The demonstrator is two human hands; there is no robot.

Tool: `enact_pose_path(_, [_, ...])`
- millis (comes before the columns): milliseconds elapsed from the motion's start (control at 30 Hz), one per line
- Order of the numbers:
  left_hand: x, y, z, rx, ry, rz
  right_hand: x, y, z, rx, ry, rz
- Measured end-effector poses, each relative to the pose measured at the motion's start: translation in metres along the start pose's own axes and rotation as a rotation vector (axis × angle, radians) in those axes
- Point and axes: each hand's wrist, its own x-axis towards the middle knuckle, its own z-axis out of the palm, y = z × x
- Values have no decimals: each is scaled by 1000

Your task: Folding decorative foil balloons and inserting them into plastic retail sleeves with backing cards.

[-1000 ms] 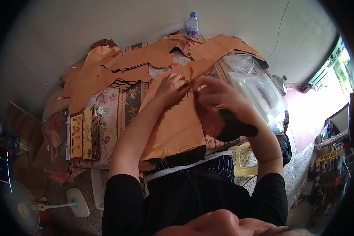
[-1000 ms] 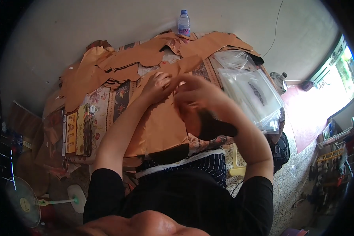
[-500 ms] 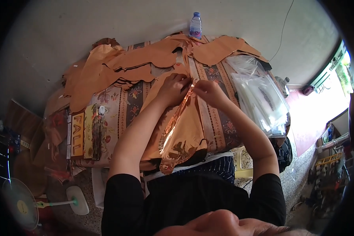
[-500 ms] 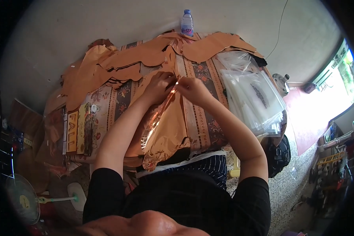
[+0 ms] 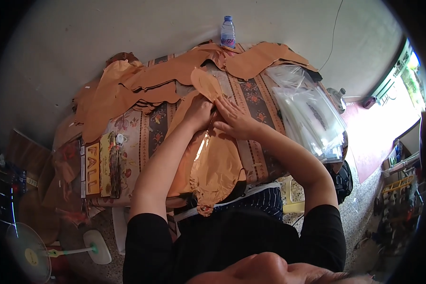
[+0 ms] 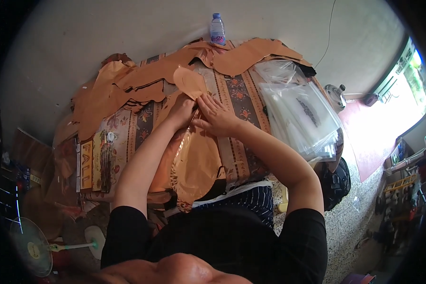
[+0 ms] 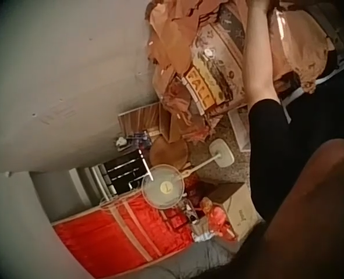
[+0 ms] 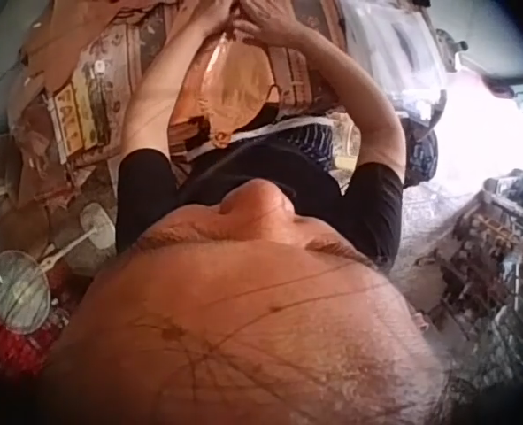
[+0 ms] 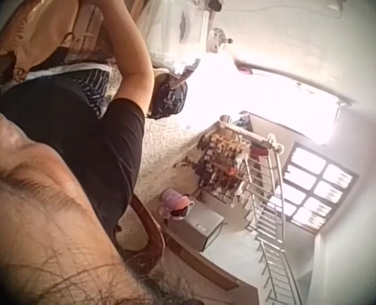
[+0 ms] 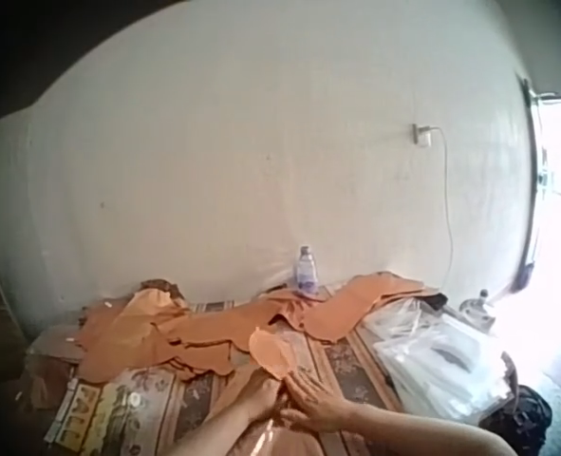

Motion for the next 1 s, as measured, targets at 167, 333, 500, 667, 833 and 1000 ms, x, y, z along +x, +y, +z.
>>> enact_pose_path(167, [-8,-2,-7,23,6,49,4,-11,-35,564,1,218])
enact_pose_path(333, [4,-2,1,138,60,110,34,43,-19,24,374,2])
enact_pose_path(500, [5,-13,10,150,33,121,49,47,-18,-513,243,-48])
enact_pose_path(667, [0,-30,20,-12,115,82,49,30,-30,-781,-73,287])
enact_pose_path(833, [5,2,2,42,41,136,16,47,-42,-418,171,270])
enact_pose_path(1000, [-3,-3,0,80,100,141,-3,-3,-2,-63,203,44])
